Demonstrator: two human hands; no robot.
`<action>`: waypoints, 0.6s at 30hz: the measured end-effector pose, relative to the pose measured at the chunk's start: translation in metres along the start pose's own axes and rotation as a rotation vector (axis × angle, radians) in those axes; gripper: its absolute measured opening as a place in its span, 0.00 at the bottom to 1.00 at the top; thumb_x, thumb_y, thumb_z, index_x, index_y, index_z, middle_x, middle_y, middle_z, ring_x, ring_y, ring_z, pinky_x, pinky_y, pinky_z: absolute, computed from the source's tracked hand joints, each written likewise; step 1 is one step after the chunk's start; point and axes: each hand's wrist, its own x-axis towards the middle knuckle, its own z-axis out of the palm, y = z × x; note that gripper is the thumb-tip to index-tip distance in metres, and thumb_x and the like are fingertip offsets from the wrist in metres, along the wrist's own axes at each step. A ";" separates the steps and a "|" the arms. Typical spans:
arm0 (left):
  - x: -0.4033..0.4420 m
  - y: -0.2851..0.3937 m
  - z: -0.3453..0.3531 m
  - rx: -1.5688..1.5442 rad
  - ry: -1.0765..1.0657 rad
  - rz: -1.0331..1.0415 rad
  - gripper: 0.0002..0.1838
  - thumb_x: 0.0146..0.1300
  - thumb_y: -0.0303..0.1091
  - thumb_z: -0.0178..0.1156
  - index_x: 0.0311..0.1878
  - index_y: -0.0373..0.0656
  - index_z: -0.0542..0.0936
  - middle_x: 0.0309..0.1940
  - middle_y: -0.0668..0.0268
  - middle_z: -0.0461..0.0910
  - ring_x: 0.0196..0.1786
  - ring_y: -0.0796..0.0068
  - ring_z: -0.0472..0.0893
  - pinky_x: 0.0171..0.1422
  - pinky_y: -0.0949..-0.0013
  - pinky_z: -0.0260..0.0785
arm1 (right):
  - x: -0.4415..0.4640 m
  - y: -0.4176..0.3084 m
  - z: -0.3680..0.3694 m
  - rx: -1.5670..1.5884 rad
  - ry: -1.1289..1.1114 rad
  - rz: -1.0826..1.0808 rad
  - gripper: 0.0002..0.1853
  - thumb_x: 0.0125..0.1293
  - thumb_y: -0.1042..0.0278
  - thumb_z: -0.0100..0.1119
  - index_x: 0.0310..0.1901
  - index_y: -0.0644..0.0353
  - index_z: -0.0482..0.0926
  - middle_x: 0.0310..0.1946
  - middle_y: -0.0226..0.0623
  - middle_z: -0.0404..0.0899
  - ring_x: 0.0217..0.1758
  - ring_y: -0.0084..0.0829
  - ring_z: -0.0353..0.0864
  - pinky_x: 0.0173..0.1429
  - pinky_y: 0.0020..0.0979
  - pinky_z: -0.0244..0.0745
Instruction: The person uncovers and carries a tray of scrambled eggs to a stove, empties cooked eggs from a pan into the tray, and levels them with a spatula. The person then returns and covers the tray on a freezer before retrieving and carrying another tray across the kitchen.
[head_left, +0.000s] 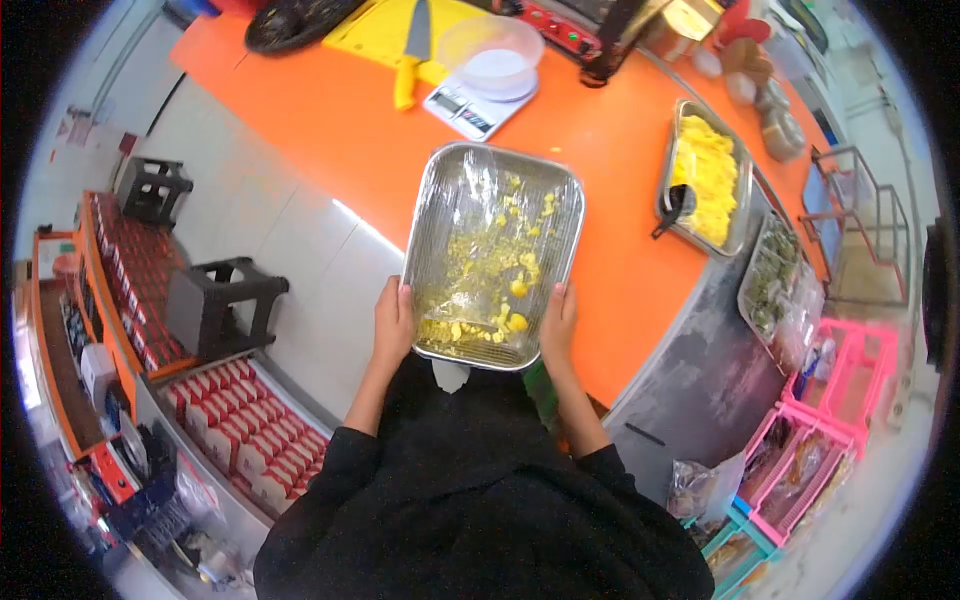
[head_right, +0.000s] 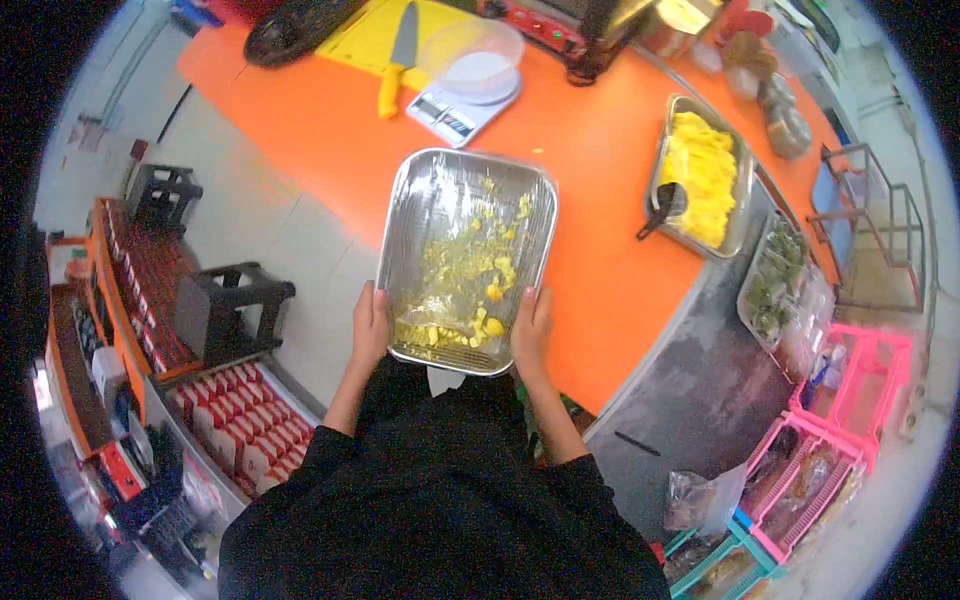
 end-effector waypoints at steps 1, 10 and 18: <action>-0.003 -0.001 -0.013 -0.024 0.061 0.017 0.13 0.65 0.35 0.39 0.37 0.34 0.68 0.25 0.50 0.70 0.27 0.54 0.70 0.34 0.63 0.62 | -0.008 -0.010 0.011 -0.005 -0.052 -0.111 0.26 0.61 0.56 0.47 0.55 0.67 0.56 0.45 0.53 0.66 0.46 0.44 0.69 0.51 0.35 0.62; -0.006 -0.064 -0.205 0.005 0.502 -0.122 0.12 0.64 0.35 0.43 0.37 0.35 0.69 0.23 0.53 0.71 0.25 0.64 0.71 0.31 0.66 0.61 | -0.076 -0.134 0.177 -0.535 -0.681 -0.640 0.55 0.43 0.64 0.64 0.64 0.63 0.32 0.61 0.55 0.42 0.63 0.51 0.50 0.63 0.41 0.51; -0.028 -0.154 -0.390 0.032 0.839 -0.346 0.14 0.64 0.38 0.44 0.38 0.35 0.71 0.25 0.51 0.73 0.28 0.59 0.73 0.34 0.63 0.62 | -0.134 -0.150 0.394 -0.389 -0.901 -0.811 0.38 0.48 0.79 0.50 0.63 0.65 0.47 0.49 0.57 0.64 0.49 0.49 0.67 0.54 0.37 0.63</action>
